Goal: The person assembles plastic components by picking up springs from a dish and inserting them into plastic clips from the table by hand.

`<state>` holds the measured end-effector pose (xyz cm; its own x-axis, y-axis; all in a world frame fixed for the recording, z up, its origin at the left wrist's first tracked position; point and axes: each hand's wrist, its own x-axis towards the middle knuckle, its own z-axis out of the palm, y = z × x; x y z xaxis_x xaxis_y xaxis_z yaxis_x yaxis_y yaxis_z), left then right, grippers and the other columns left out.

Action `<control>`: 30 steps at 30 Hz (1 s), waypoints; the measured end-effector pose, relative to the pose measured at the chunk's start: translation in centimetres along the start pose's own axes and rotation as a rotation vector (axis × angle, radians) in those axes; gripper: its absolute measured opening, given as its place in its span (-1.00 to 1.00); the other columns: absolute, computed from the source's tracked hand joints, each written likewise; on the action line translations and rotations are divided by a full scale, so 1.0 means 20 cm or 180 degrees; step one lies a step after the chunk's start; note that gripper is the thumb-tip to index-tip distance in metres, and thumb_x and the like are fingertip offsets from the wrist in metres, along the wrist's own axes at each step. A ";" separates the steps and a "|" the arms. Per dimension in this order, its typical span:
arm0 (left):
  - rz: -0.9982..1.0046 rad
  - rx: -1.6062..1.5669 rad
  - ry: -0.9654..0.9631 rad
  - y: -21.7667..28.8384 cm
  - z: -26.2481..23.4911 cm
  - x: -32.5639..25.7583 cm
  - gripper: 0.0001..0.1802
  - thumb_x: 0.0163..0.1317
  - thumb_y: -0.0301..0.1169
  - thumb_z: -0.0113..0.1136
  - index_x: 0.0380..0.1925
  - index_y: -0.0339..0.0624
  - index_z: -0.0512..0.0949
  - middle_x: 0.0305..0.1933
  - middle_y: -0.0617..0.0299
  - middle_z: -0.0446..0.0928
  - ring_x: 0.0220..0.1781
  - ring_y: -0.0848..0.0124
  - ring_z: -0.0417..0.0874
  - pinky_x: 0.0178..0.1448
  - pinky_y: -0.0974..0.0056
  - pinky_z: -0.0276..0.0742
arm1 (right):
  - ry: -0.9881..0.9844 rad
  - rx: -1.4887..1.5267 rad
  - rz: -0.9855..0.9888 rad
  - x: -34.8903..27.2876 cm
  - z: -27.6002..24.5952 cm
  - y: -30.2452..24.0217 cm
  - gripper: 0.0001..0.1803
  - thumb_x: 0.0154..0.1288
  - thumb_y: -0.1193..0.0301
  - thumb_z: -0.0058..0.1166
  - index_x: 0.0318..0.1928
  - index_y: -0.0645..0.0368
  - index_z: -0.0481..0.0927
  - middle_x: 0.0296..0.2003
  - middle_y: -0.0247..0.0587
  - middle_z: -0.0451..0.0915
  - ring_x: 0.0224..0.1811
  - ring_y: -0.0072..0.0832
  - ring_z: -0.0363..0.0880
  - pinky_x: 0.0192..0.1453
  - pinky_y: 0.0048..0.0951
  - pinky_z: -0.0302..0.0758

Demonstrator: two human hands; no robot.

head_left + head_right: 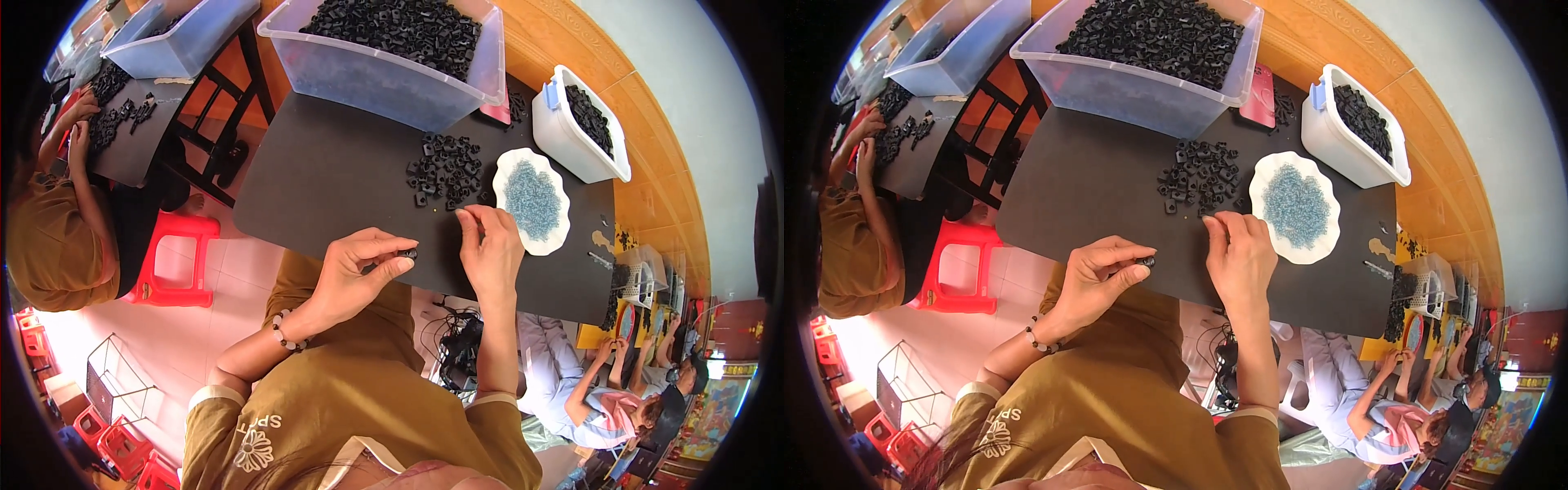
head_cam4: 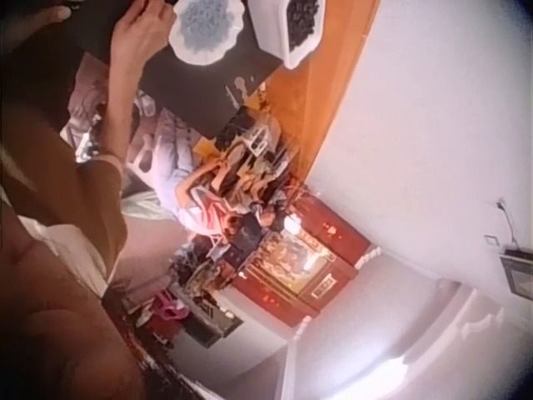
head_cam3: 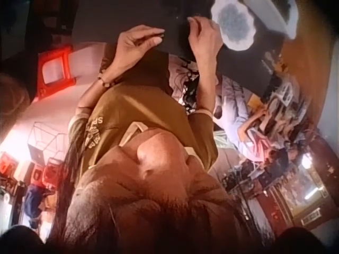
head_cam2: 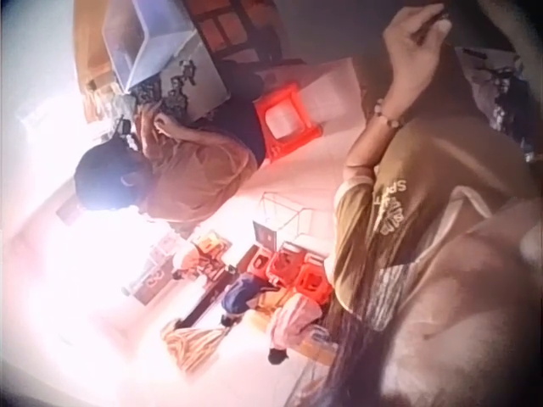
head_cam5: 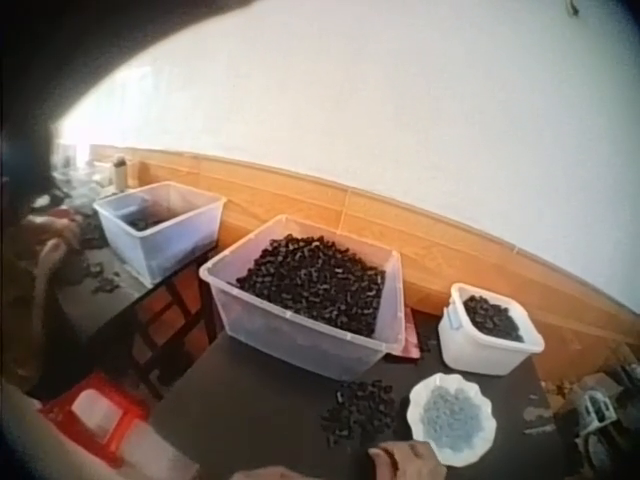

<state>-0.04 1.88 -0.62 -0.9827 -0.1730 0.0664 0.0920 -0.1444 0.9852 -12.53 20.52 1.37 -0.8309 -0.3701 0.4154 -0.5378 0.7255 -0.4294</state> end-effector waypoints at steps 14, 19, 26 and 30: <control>0.0015 -0.0138 0.0058 0.01 -0.03 0.00 -0.75 0.33 -0.50 0.36 0.01 -0.21 0.74 -0.17 0.28 0.63 -0.19 0.58 0.55 -0.06 0.43 0.52 | -0.0278 0.1436 0.0737 -0.02 0.04 -0.06 -0.90 0.33 0.53 0.30 -0.22 0.23 0.62 -0.32 -0.25 0.69 -0.34 -0.51 0.63 -0.19 -0.48 0.56; -0.0022 -0.0262 -0.0118 0.02 -0.01 0.00 -0.73 0.31 -0.54 0.37 0.02 -0.20 0.74 -0.16 0.26 0.65 -0.18 0.57 0.57 -0.06 0.43 0.50 | -0.0779 0.3643 0.0844 -0.14 -0.07 -0.09 -0.88 0.45 0.51 0.23 -0.11 0.33 0.64 -0.28 -0.29 0.70 -0.27 -0.68 0.61 -0.14 -0.63 0.54; 0.0110 -0.0212 -0.0219 0.04 0.02 -0.01 -0.72 0.27 -0.55 0.41 -0.01 -0.22 0.75 -0.18 0.22 0.70 -0.20 0.55 0.60 -0.10 0.41 0.52 | -0.0987 0.4170 0.1098 -0.23 -0.12 -0.13 -0.83 0.32 0.56 0.37 -0.15 0.35 0.65 -0.28 -0.27 0.69 -0.25 -0.66 0.64 -0.08 -0.61 0.59; 0.0266 -0.0012 -0.0257 0.04 0.03 -0.02 -0.72 0.25 -0.58 0.41 -0.03 -0.19 0.76 -0.18 0.21 0.71 -0.21 0.51 0.65 -0.15 0.38 0.56 | -0.1102 0.4053 0.1076 -0.24 -0.13 -0.12 -0.86 0.28 0.59 0.39 -0.22 0.34 0.67 -0.28 -0.26 0.68 -0.24 -0.64 0.64 -0.09 -0.60 0.59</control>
<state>0.37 2.41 0.30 -0.9813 -0.1056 0.1610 0.1746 -0.1363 0.9752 -6.96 22.02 2.50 -0.8388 -0.5445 0.0036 0.0961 -0.1545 -0.9833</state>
